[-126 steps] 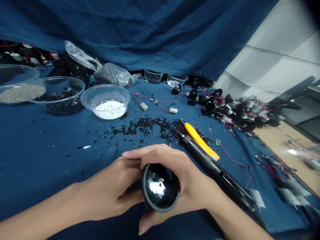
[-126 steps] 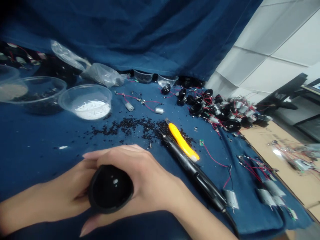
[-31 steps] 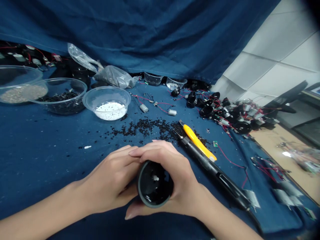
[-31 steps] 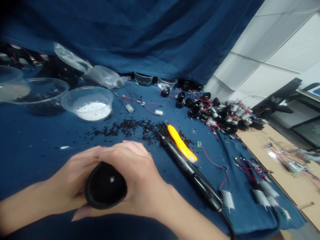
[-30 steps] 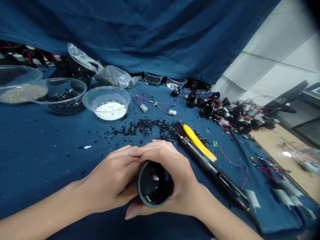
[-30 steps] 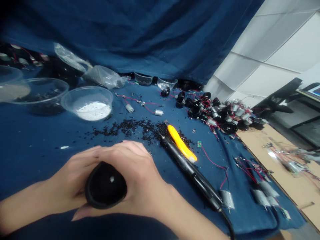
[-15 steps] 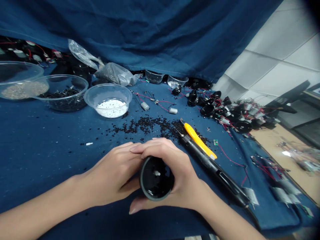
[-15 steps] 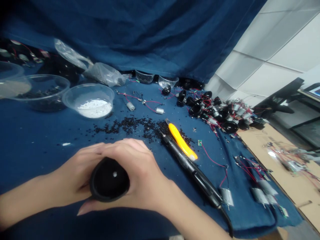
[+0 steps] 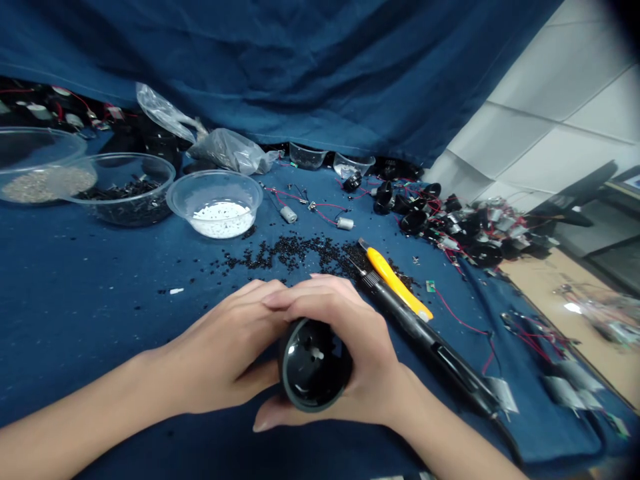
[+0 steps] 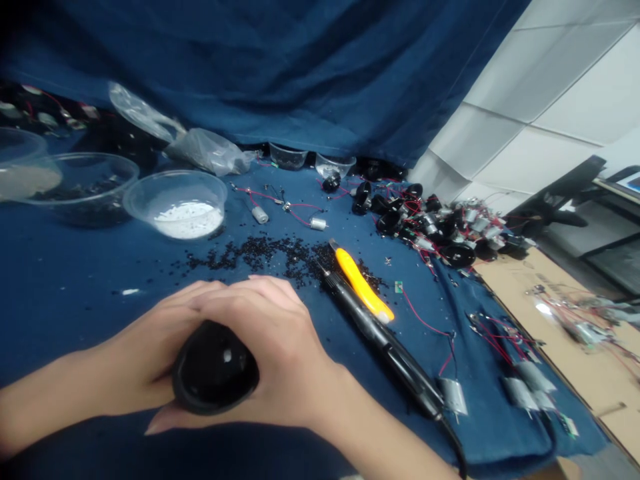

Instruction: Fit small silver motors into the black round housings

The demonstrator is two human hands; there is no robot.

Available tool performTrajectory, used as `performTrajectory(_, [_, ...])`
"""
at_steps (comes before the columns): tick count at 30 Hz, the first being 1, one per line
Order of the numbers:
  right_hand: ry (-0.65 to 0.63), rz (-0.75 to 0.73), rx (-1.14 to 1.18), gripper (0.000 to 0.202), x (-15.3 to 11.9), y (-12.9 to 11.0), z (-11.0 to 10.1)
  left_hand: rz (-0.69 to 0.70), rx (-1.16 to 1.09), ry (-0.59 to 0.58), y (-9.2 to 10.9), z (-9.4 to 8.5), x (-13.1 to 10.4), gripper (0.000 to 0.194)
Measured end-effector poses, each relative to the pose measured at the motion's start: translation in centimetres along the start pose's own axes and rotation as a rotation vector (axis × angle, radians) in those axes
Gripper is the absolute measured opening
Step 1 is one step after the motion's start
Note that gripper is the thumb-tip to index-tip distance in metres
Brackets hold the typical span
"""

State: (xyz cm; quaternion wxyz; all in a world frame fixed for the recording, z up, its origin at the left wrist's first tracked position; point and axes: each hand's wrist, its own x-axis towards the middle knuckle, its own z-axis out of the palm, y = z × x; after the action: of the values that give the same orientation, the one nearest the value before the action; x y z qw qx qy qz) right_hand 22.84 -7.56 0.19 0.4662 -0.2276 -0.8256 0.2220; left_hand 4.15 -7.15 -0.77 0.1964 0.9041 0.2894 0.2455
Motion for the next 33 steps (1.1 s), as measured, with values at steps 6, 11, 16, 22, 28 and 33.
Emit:
performTrajectory(6, [0.093, -0.021, -0.005, 0.063, 0.0, -0.1, 0.2, 0.012, -0.044, 0.052, -0.3, 0.1, -0.2, 0.014])
performTrajectory(11, [0.121, 0.002, 0.078, 0.062, 0.0, -0.3, 0.3, 0.058, -0.019, 0.037, -0.4, 0.2, -0.2, 0.009])
performTrajectory(16, [0.147, 0.016, 0.113, 0.06, 0.0, -0.2, 0.3, 0.068, -0.011, 0.098, -0.4, 0.4, -0.3, 0.018])
performTrajectory(22, [0.147, 0.055, 0.169, 0.056, -0.1, -0.4, -0.4, 0.077, -0.062, 0.13, -0.1, 0.1, -0.2, 0.014])
performTrajectory(28, [0.129, 0.28, 0.173, 0.023, -0.6, 0.1, -0.2, -0.025, 0.021, 0.119, 0.2, 0.0, 0.1, 0.011])
performTrajectory(33, [0.152, 0.457, 0.265, 0.026, -0.9, 1.6, 0.6, -0.148, 0.057, -0.012, 0.2, 0.2, 0.2, 0.014])
